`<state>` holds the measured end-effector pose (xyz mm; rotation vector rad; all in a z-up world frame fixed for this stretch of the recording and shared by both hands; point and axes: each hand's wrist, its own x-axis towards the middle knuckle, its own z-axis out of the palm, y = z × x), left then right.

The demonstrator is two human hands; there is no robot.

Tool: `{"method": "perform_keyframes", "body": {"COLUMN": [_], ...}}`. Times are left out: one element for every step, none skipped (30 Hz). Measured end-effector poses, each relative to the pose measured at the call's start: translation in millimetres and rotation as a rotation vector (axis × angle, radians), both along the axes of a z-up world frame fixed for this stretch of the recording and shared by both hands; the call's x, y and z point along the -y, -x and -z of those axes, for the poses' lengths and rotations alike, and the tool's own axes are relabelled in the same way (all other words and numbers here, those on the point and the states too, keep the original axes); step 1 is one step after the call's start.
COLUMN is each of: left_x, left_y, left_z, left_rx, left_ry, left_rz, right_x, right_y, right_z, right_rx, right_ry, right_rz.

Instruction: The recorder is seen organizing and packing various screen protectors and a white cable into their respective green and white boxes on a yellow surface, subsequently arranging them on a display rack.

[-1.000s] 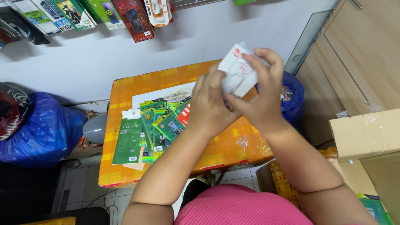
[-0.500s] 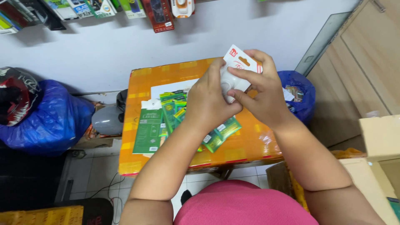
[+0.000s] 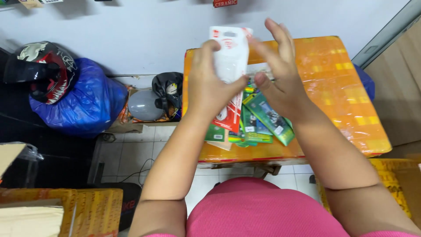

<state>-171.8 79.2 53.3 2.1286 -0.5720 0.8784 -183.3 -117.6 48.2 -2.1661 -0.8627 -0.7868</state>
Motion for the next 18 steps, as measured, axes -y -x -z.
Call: {"method": "perform_keyframes", "body": {"left_x": [-13, -25, -37, -42, -46, -48, -50, -51, -50, -54, -57, -61, -61, -61, -60, -60, -60, -60], "left_y": [-8, -15, -25, -28, -32, -37, -37, -37, -35, -38, -39, -40, -33, -26, -21, -16, -15, -15], "left_z": [15, 30, 43, 58, 72, 85, 94, 102, 112, 121, 130, 141, 134, 128, 121, 127, 131, 134], "left_rx": [-0.006, -0.060, -0.111, -0.112, -0.255, -0.402, -0.408, -0.538, -0.677, -0.691, -0.737, -0.781, -0.794, -0.840, -0.875, -0.878, -0.937, -0.996], "left_ry": [-0.002, 0.068, 0.136, 0.131, 0.383, 0.631, 0.624, 0.779, 0.936, 0.932, 1.052, 1.173, 1.180, 1.128, 1.078, 1.089, 1.079, 1.068], "left_rz": [0.007, -0.044, -0.093, -0.082, 0.090, 0.262, 0.282, 0.332, 0.377, 0.393, 0.507, 0.621, 0.622, 0.569, 0.517, 0.520, 0.578, 0.637], "right_x": [-13, -25, -37, -51, -65, -78, -82, -86, -87, -85, -81, -78, -74, -71, -65, -63, -61, -60], "right_y": [3, 5, 6, 10, 13, 16, 16, 15, 17, 15, 14, 14, 14, 13, 11, 14, 12, 10], "right_z": [8, 16, 24, 40, 56, 71, 82, 93, 104, 113, 122, 132, 133, 135, 136, 137, 135, 133], "right_rx": [-0.006, -0.287, -0.562, -0.561, -0.755, -0.944, -0.937, -0.990, -1.049, -1.047, -1.006, -0.965, -0.974, -1.015, -1.052, -1.057, -0.991, -0.925], "right_ry": [-0.002, -0.130, -0.261, -0.268, -0.388, -0.511, -0.523, -0.580, -0.635, -0.645, -0.661, -0.677, -0.678, -0.751, -0.817, -0.809, -0.761, -0.712], "right_rz": [0.007, -0.055, -0.120, -0.110, -0.227, -0.348, -0.330, -0.322, -0.311, -0.292, -0.298, -0.303, -0.291, -0.268, -0.247, -0.240, -0.281, -0.322]}}
